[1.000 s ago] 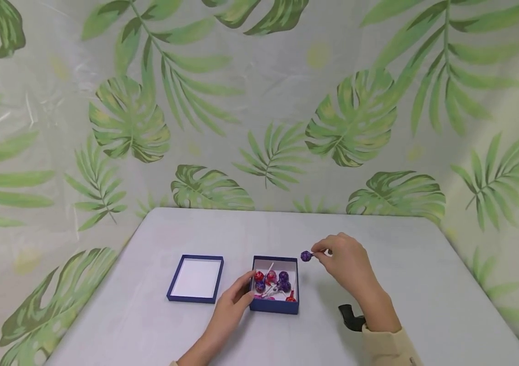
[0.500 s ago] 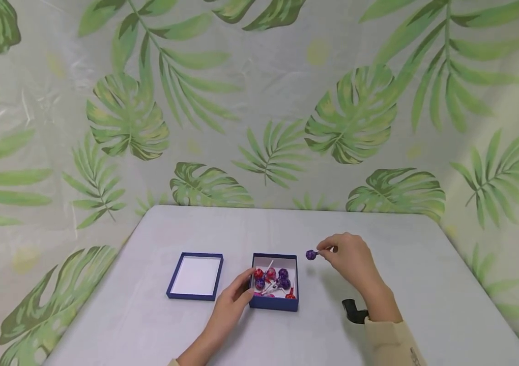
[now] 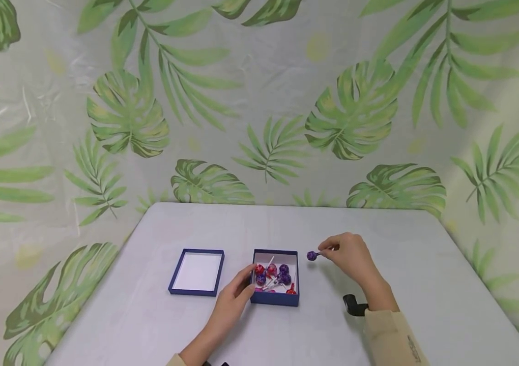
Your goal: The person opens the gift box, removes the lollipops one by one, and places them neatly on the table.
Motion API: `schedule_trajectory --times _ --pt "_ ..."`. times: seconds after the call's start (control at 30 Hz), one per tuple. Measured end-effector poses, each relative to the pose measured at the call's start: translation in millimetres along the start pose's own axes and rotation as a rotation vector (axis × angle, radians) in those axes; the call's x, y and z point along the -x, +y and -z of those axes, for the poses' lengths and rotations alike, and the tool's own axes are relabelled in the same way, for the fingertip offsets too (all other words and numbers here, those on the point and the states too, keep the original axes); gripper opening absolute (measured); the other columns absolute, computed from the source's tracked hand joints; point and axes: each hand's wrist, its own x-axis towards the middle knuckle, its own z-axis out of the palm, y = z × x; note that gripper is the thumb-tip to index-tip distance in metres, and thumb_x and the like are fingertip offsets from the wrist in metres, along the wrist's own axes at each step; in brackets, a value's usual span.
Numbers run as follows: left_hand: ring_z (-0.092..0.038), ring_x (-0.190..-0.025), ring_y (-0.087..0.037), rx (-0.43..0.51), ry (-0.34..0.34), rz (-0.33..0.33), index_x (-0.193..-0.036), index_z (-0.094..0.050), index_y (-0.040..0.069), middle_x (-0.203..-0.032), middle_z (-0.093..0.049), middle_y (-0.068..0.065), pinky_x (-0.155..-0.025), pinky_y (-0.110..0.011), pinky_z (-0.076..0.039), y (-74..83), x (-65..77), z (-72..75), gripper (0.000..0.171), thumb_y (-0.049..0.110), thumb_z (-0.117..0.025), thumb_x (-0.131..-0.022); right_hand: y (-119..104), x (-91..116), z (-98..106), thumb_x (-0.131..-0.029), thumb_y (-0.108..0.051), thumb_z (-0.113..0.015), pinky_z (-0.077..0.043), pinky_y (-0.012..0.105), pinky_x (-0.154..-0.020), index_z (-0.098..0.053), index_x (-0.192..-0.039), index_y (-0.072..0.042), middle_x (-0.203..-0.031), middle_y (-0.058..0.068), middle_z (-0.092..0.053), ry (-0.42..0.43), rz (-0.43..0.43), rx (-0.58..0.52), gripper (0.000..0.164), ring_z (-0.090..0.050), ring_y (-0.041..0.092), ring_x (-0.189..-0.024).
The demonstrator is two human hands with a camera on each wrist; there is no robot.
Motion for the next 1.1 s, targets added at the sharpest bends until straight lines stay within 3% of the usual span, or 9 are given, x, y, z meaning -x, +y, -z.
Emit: schedule_trajectory --times 0.27,0.73,1.1 --pt "-0.042 -0.141 -0.021 -0.004 0.001 -0.012 -0.15 -0.05 0.025 -0.153 -0.046 0.001 -0.114 -0.036 -0.035 -1.2 -0.4 0.8 0.049 0.018 -0.055 -0.102 11.6 -2.3 -8.6 -0.09 -0.019 -0.077 -0.052 0.033 -0.067 -0.082 -0.094 -0.018 -0.094 0.0 -0.073 -0.09 -0.081 -0.068 0.006 -0.063 0.018 -0.082" --pt "-0.043 -0.14 -0.024 -0.01 0.008 -0.062 -0.149 -0.051 0.023 -0.153 -0.047 -0.002 -0.113 -0.038 -0.037 -0.6 1.3 0.1 0.047 0.019 -0.055 -0.103 38.3 -3.8 -19.7 -0.09 -0.019 -0.077 -0.053 0.034 -0.072 -0.081 -0.095 -0.017 -0.095 0.0 -0.074 -0.145 -0.141 -0.066 0.007 -0.064 0.017 -0.084" --pt "-0.043 -0.14 -0.024 -0.026 0.009 -0.06 -0.149 -0.05 0.024 -0.153 -0.047 -0.002 -0.113 -0.041 -0.037 1.8 1.2 1.0 0.047 0.019 -0.055 -0.103 46.7 -0.7 -21.8 -0.088 -0.018 -0.079 -0.049 0.035 -0.069 -0.079 -0.092 -0.016 -0.09 -0.002 -0.072 -0.194 -0.141 -0.044 0.004 -0.058 0.019 -0.081"
